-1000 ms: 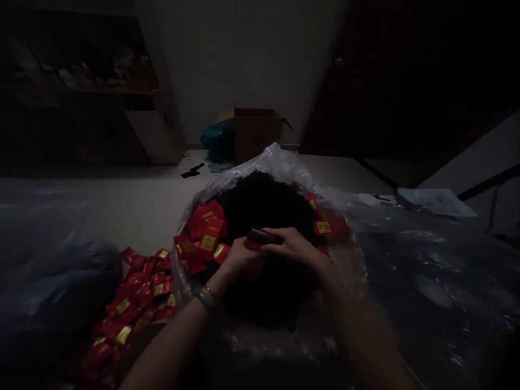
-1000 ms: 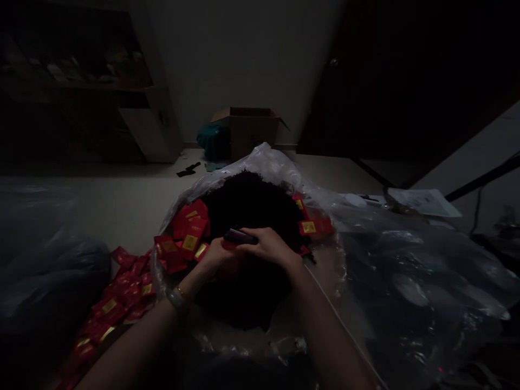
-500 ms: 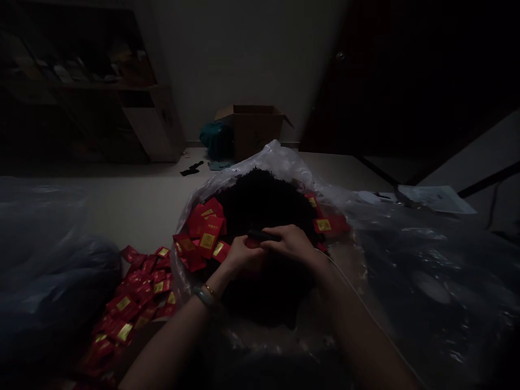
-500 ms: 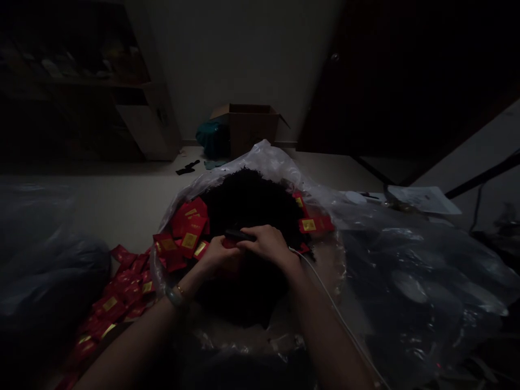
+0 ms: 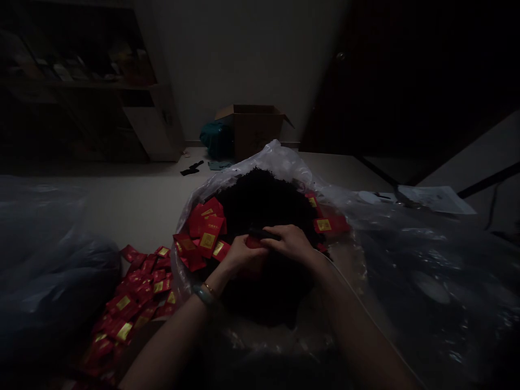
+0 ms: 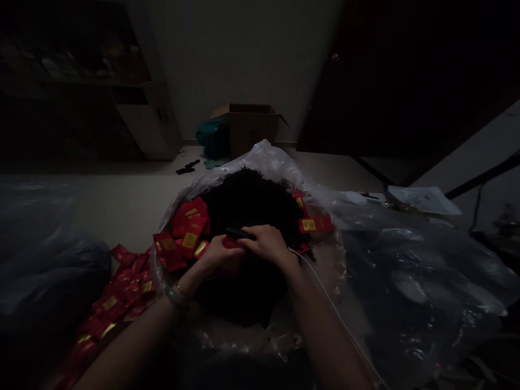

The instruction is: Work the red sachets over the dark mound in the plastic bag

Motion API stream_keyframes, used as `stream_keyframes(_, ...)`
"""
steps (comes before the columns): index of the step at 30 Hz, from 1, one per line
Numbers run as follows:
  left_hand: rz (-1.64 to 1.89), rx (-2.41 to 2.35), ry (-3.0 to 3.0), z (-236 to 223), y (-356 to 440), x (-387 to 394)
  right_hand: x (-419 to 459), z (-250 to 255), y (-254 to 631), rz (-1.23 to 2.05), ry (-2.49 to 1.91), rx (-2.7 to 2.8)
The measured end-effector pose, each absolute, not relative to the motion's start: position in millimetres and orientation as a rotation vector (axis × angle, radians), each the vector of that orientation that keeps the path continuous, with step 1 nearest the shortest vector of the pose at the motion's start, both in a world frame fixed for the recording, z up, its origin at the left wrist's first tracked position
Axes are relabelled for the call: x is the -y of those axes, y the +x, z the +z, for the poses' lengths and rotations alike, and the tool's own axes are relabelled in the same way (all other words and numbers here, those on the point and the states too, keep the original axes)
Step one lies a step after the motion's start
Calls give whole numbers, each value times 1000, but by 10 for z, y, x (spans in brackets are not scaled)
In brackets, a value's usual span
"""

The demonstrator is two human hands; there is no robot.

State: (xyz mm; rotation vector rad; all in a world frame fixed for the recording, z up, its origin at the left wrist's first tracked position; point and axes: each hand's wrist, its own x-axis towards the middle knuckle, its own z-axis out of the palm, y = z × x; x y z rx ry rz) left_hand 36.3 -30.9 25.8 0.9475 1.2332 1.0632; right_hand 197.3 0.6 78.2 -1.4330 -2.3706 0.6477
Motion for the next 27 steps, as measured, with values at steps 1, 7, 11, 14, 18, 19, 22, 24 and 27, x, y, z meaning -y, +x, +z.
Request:
stream_keyframes(1,1055,-1234,947,261,361,307,-11,777,1973,650,-1435,2369)
stream_keyframes(7,1035,-1223,945,303,363,301,-38,758,1963,726,-1482,2291)
stream_keyframes(11,1042,-1208,921,310,369,298,-38,812,1985,887,-1386,2277)
stream_keyframes(14,1051,-1184,906,305,354,280,-38,854,2032,971,-1313,2270)
stream_keyframes(18,1054,-1176,881,326,338,256,-43,875,2087,983,-1252,2242)
stream_keyframes(19,1054,-1178,875,332,340,253,-44,875,2091,986,-1254,2230)
stream_keyframes(22,1049,-1183,880,338,362,256,-48,863,2076,1024,-1261,2222)
stream_keyframes(24,1041,-1178,897,328,384,268,-55,842,2052,1047,-1244,2253)
stream_keyframes(27,1003,-1175,907,310,424,298,-69,797,2015,1020,-1220,2322)
